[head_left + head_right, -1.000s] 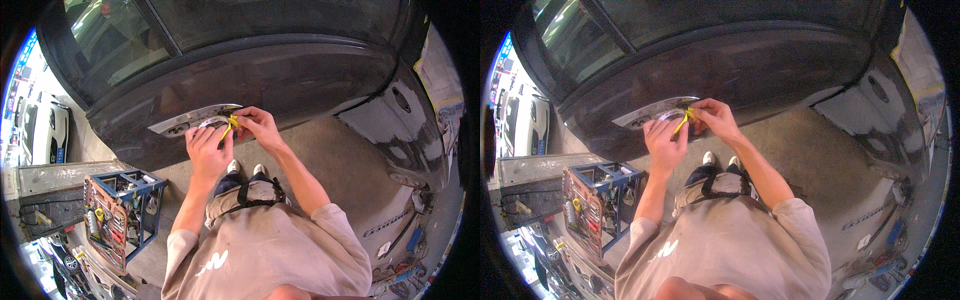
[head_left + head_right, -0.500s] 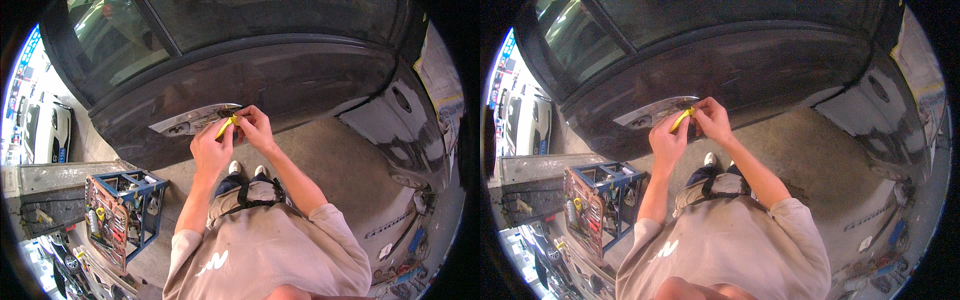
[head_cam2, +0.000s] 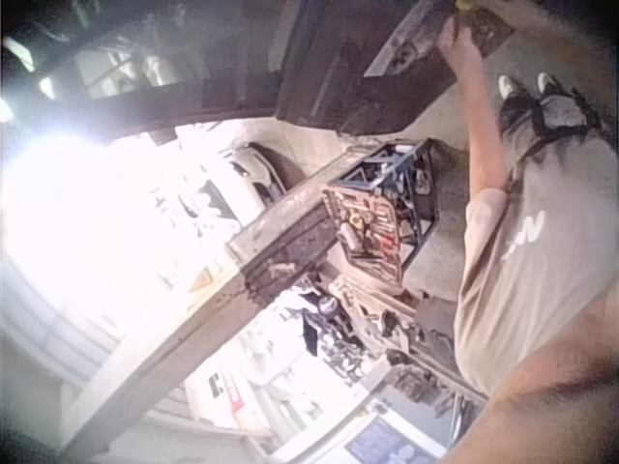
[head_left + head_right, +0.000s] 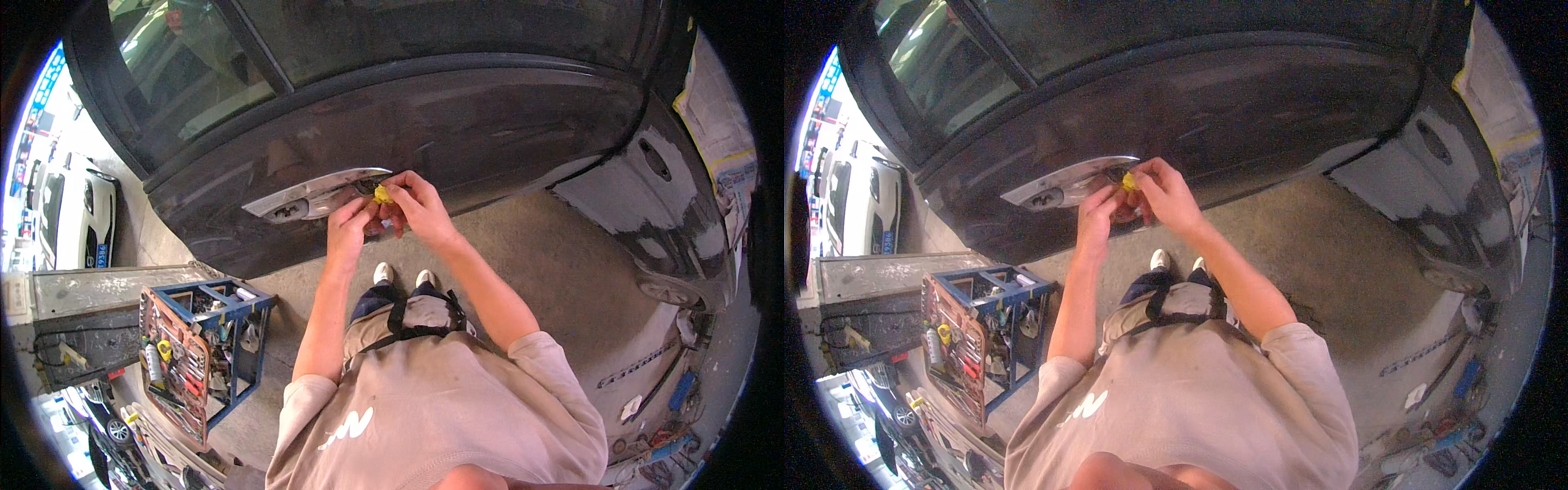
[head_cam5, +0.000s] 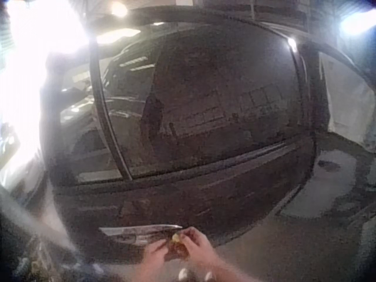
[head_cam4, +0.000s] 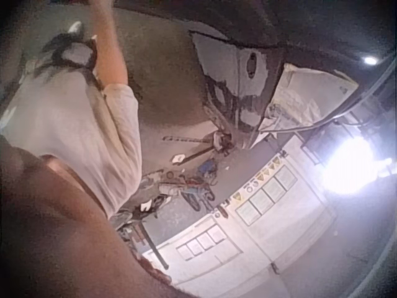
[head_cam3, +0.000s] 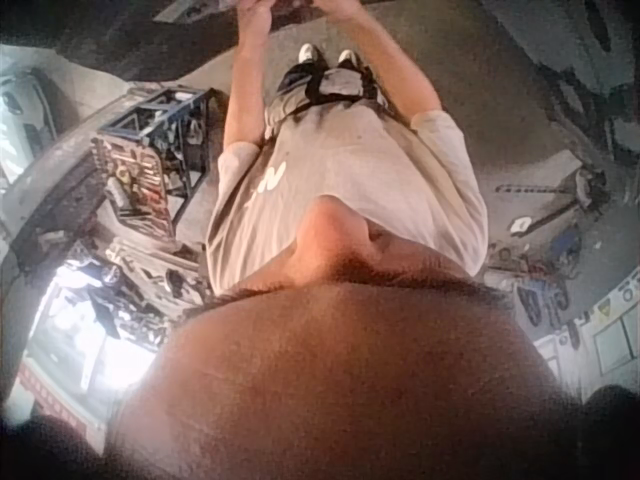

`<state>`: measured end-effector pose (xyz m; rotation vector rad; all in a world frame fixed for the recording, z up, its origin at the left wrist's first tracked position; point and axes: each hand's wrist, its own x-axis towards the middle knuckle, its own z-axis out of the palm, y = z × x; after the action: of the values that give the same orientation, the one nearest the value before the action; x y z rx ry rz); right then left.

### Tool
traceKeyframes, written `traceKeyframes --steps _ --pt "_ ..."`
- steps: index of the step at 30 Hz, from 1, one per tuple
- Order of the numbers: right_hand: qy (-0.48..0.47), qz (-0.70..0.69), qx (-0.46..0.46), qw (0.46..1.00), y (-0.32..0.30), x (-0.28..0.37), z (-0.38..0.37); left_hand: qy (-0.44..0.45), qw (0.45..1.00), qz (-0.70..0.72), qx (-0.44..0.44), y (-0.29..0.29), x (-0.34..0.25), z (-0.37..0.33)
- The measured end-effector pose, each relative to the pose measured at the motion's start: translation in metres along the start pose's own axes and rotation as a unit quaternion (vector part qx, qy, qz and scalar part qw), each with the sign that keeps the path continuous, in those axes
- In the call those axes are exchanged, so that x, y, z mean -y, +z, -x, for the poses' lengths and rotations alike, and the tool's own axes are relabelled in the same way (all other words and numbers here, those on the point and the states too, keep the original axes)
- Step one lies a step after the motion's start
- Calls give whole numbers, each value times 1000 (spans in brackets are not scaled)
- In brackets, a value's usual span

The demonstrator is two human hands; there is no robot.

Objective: The person applies yellow tape to the car door handle area, then uses a screwdriver to pry off the chrome trim piece. The person removes the trim and sets it aside, then reattaches it to the door.

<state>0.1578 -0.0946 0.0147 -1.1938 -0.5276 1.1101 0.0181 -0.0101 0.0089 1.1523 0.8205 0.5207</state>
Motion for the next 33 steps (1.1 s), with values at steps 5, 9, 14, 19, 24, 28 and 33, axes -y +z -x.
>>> traceKeyframes --steps 5,9,14,19,24,28,33 --pt "-85 231 -1 969 -10 14 4 -75 992 101 2 -1 4 -6" --pt "-220 374 -75 898 -14 8 14 -87 986 138 43 -10 9 -9" --pt "-138 259 -129 947 -19 -16 23 -112 970 215 20 -2 13 -12" --pt "-53 155 -67 984 -26 -14 17 64 989 -71 -117 13 -1 4" --pt "-119 399 -77 906 -27 6 23 48 975 -175 -131 15 -23 7" --pt "-173 417 -56 890 -29 21 18 -14 996 -67 -57 13 -28 -7" --pt "-296 546 -41 783 -36 49 13 -50 998 29 -34 10 -25 -13"
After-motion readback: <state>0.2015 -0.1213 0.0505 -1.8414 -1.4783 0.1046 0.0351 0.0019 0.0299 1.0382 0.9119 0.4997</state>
